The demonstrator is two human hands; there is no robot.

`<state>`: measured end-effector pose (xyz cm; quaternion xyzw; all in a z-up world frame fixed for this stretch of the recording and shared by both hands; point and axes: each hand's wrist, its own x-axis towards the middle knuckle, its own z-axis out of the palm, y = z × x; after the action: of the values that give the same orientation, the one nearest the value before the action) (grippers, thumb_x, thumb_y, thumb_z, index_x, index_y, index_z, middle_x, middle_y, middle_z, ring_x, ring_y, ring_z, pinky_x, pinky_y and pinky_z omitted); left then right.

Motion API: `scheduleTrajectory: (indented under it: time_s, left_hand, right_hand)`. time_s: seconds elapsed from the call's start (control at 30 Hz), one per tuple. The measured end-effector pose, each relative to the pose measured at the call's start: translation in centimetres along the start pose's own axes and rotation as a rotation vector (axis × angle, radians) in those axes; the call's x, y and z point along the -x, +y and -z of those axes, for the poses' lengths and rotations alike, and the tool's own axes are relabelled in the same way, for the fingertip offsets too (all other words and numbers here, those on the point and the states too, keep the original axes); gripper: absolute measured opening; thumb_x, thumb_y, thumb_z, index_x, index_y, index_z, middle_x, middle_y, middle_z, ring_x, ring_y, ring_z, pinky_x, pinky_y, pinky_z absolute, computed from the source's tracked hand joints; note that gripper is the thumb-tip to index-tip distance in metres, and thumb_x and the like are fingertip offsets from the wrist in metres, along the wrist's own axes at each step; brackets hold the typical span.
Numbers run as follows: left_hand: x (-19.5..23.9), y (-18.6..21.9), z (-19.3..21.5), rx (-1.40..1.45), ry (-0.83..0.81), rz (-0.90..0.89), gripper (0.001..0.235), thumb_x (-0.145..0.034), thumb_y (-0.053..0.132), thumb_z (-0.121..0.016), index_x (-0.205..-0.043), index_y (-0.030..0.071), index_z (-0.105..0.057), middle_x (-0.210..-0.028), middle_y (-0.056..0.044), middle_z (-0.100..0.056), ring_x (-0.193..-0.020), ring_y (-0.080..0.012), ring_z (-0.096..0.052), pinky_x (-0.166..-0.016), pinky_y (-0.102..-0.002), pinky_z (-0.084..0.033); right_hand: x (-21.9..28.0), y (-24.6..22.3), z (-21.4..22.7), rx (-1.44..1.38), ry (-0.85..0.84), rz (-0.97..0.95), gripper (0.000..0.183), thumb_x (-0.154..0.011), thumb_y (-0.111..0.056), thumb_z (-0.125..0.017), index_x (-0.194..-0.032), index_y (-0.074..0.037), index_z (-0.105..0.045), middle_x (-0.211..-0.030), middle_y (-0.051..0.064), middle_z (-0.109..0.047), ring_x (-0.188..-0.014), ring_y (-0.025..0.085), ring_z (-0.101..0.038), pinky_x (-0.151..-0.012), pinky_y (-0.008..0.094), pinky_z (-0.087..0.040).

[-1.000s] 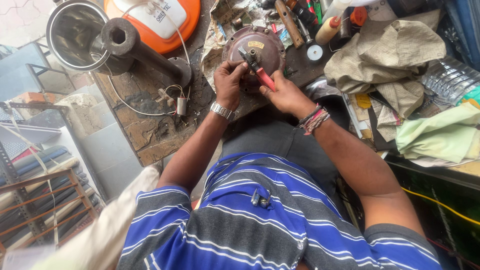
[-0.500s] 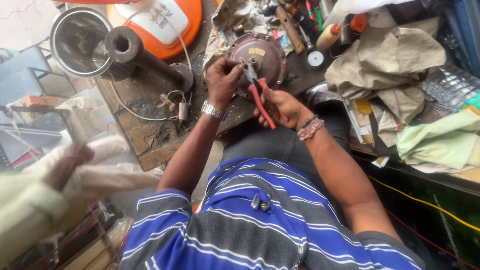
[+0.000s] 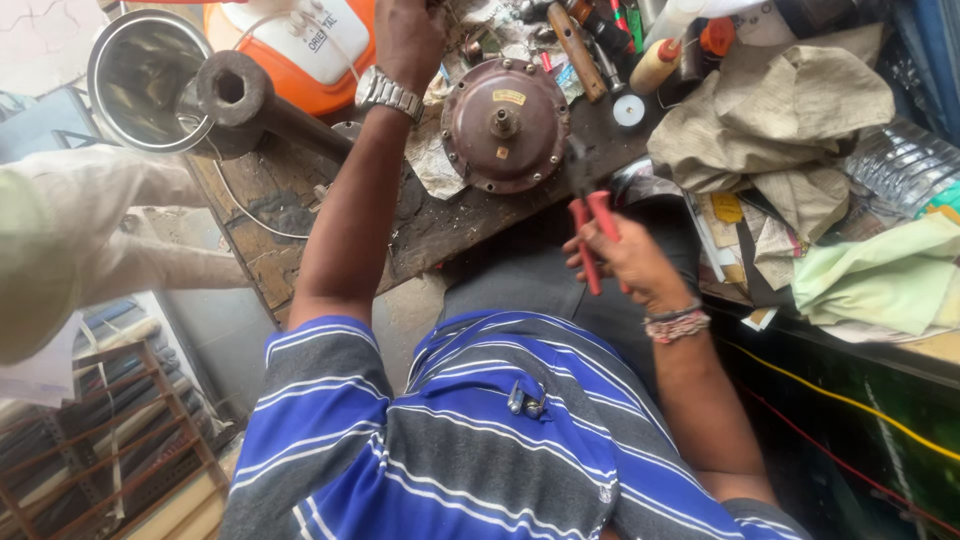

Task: The person disassembles a small electrical motor on a workbench, using a hammer, screwdriver, and pliers to remove the housing and access the internal rotor. They then apply a liquid from a bottle to the rotor windings.

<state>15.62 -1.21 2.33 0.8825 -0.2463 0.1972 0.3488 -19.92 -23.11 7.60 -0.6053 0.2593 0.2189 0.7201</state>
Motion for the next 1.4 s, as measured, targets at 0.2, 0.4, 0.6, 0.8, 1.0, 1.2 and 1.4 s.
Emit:
scheduleTrajectory:
  time_s: [0.2,0.4,0.6,0.8,1.0,1.2,1.4]
  left_hand:
    - [2.5,2.4,2.1,0.157,-0.072,-0.006,0.008,-0.092,0.002,-0.073,-0.099,0.005,-0.073,-0.099,-0.012,-0.075,-0.087,-0.0277,-0.073,-0.079,-0.040,-0.057]
    - [4.3,2.4,1.1,0.044,-0.062,-0.019,0.015,-0.094,0.005,-0.070,-0.108,0.007,-0.073,-0.113,-0.013,-0.070,-0.096,-0.0239,-0.070,-0.085,-0.035,-0.060]
    - [11.3,3.4,0.8,0.088,-0.182,0.250,0.014,-0.096,0.013,-0.071,-0.107,0.004,-0.070,-0.106,-0.014,-0.066,-0.087,-0.0222,-0.067,-0.079,-0.035,-0.060]
    - [16.3,4.1,3.0,0.208,-0.183,0.517,0.028,-0.098,0.021,-0.069,-0.118,0.002,-0.066,-0.105,-0.015,-0.073,-0.087,-0.0222,-0.073,-0.077,-0.037,-0.059]
    - [16.7,4.0,2.6,0.679,-0.349,1.022,0.040,-0.098,0.031,-0.061,-0.125,0.001,-0.056,-0.106,-0.017,-0.071,-0.077,-0.0203,-0.074,-0.059,-0.033,-0.066]
    - [17.1,3.0,2.3,0.862,-0.365,1.054,0.039,-0.099,0.033,-0.063,-0.121,0.001,-0.057,-0.097,-0.011,-0.068,-0.066,-0.0164,-0.067,-0.053,-0.030,-0.062]
    - [15.7,6.3,4.2,0.850,-0.237,0.982,0.031,-0.097,0.027,-0.068,-0.107,0.000,-0.058,-0.080,-0.008,-0.066,-0.053,-0.0140,-0.062,-0.046,-0.027,-0.052]
  right_hand:
    - [0.7,-2.3,6.2,0.062,0.205,0.280,0.038,-0.101,-0.030,-0.066,-0.124,-0.001,-0.062,-0.107,0.010,-0.071,-0.082,0.018,-0.068,-0.067,0.032,-0.059]
    - [-0.3,-4.8,12.1,0.979,0.738,0.399,0.043,-0.097,-0.033,-0.084,-0.123,-0.002,-0.069,-0.120,0.022,-0.062,-0.099,0.033,-0.067,-0.083,0.046,-0.056]
    - [-2.9,-5.2,16.6,1.326,1.046,0.520,0.050,-0.084,-0.031,-0.090,-0.124,-0.008,-0.072,-0.121,0.018,-0.061,-0.104,0.035,-0.065,-0.089,0.049,-0.052]
    - [-6.8,-5.0,8.6,1.297,0.702,0.939,0.014,-0.097,0.003,-0.067,-0.109,-0.004,-0.066,-0.119,0.013,-0.068,-0.104,0.029,-0.064,-0.102,0.038,-0.054]
    - [-11.2,-5.5,-4.7,0.753,0.357,1.065,0.041,-0.093,-0.022,-0.081,-0.125,0.000,-0.069,-0.121,0.016,-0.067,-0.110,0.035,-0.065,-0.094,0.044,-0.052]
    - [-12.7,-6.6,-7.4,0.817,0.470,1.138,0.029,-0.090,-0.022,-0.082,-0.112,-0.005,-0.074,-0.112,0.011,-0.070,-0.103,0.033,-0.065,-0.089,0.043,-0.053]
    - [-13.1,-7.3,-7.0,0.644,0.438,1.100,0.017,-0.090,-0.015,-0.080,-0.103,-0.006,-0.075,-0.102,0.008,-0.074,-0.096,0.026,-0.069,-0.085,0.037,-0.056]
